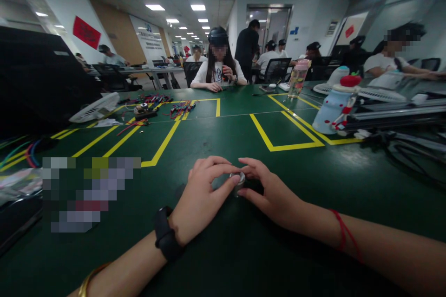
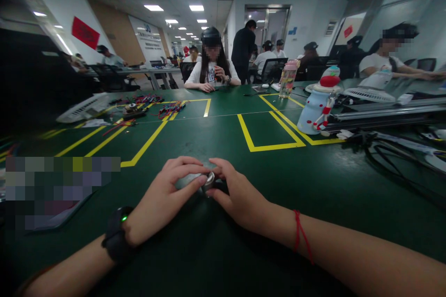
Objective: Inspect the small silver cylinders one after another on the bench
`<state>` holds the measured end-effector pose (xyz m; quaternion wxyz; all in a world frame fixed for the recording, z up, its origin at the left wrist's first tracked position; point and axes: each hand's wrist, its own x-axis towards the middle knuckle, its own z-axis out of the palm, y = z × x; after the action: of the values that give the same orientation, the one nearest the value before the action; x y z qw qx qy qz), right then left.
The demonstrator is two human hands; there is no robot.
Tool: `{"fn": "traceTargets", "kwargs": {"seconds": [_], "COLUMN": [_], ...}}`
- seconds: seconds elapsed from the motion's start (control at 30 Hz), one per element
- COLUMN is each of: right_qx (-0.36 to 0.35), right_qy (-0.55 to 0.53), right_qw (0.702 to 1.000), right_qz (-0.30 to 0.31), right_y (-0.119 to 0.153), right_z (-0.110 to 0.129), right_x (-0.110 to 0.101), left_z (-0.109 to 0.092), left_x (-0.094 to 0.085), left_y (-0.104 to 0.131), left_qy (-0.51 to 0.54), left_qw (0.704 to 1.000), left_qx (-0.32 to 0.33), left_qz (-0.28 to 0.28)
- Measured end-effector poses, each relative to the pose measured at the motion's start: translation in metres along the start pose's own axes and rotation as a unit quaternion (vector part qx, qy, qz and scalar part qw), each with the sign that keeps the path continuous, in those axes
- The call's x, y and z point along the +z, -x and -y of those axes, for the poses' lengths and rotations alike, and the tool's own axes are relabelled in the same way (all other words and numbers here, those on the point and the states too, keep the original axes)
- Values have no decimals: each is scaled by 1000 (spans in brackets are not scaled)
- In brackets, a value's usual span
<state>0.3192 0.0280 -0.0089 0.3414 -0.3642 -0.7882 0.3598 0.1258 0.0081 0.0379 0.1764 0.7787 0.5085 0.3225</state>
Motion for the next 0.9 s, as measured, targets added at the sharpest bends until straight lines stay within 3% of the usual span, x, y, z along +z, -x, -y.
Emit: {"fn": "traceTargets", "kwargs": {"seconds": [0.17, 0.37, 0.53, 0.67, 0.77, 0.9], "right_qx": [-20, -14, -18, 6, 50, 125], "right_qy": [15, 50, 74, 29, -3, 114], "right_qw": [1000, 998, 997, 999, 997, 971], "right_qz": [-10, -31, -24, -26, -59, -167], "right_y": [2, 2, 1, 0, 1, 20], "right_z": [-3, -4, -2, 2, 1, -21], "right_x": [1, -1, -1, 0, -21, -95], "left_z": [6, 24, 22, 23, 30, 59], "left_x": [1, 8, 19, 14, -6, -45], "left_y": [-3, 7, 8, 4, 5, 23], "left_qy": [61, -57, -72, -49, -18, 16], "left_qw": [995, 994, 991, 991, 992, 983], "left_qx": [-41, -93, -109, -116, -124, -183], "left_qz": [-72, 26, 37, 37, 27, 1]}}
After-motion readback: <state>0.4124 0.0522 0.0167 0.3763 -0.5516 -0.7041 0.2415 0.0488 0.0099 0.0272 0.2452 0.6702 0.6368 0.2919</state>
